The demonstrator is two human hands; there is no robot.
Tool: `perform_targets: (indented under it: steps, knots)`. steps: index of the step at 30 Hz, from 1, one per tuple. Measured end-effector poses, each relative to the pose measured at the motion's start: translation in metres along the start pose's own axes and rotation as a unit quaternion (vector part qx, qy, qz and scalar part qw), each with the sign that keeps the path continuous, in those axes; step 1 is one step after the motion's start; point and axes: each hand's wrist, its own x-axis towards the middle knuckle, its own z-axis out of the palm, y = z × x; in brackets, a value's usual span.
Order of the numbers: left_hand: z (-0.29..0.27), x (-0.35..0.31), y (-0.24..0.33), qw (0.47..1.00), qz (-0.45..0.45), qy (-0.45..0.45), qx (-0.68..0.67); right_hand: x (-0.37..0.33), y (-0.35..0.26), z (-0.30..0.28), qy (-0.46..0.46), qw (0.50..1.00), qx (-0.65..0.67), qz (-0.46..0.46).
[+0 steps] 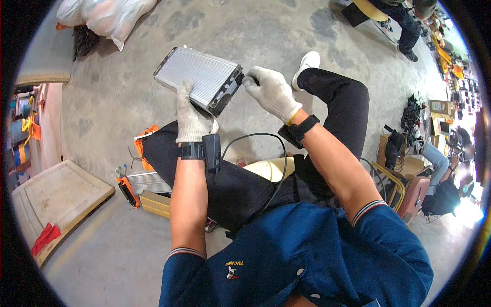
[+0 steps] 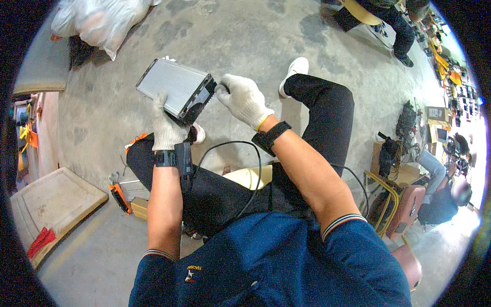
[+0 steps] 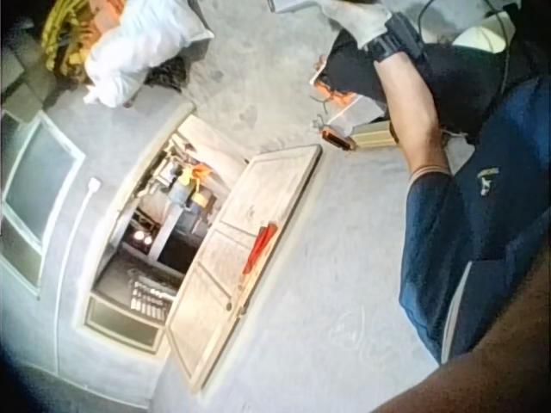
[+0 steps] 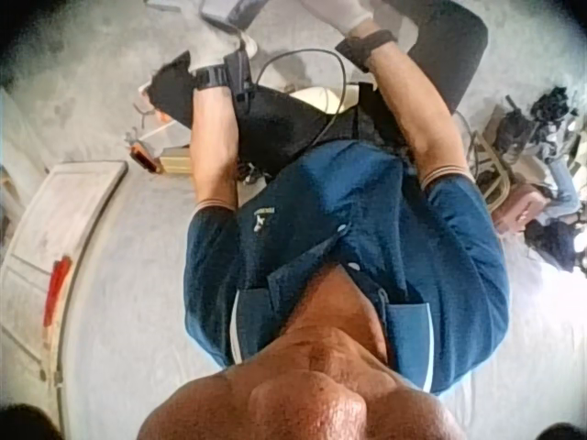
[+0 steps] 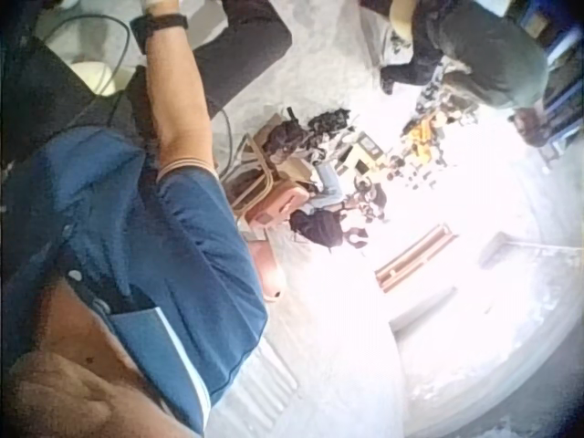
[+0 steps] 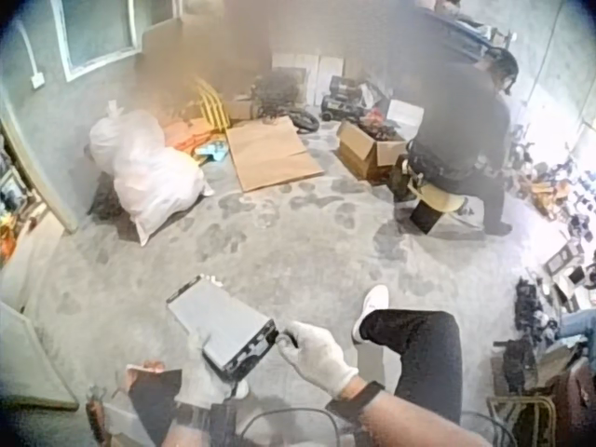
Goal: The recorder is using a screwdriver to remove screws from a metal electronic housing or controller unit while holding it in their gloved hands.
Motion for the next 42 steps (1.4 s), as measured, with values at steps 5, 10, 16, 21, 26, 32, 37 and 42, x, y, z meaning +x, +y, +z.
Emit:
perform_targets:
  steps: [5,10,16,21,26,32,37,42]
  knots:
    - [-0.001,0.000,0.001,1.000,0.001,-0.002,-0.011,-0.003,-0.001,0.002,0.018,0.996,-0.074,-0.051]
    - [-0.007,0.007,-0.002,0.999,-0.006,-0.003,-0.041,-0.015,0.005,0.001,0.048,0.993,0.103,0.011]
    - [-0.011,0.007,-0.002,0.999,-0.001,-0.011,-0.031,-0.008,-0.006,-0.008,-0.126,0.866,0.401,0.271]
    - [-0.004,0.000,0.003,0.998,-0.044,-0.031,-0.040,-0.001,-0.007,-0.009,-0.135,0.879,0.359,0.283]
    - [-0.014,0.007,-0.002,0.999,-0.024,-0.019,-0.024,0.005,-0.010,-0.008,-0.146,0.905,0.289,0.274]
    - [-0.014,0.012,-0.006,1.000,-0.001,-0.012,-0.017,0.002,-0.001,-0.001,-0.061,0.981,0.116,0.146]
    - [-0.011,0.009,-0.003,0.999,0.001,-0.019,-0.026,-0.005,0.001,0.001,-0.011,0.994,0.090,0.065]
    - [-0.008,0.005,0.000,0.999,-0.024,-0.016,-0.037,-0.009,0.003,-0.007,-0.108,0.877,0.378,0.277]
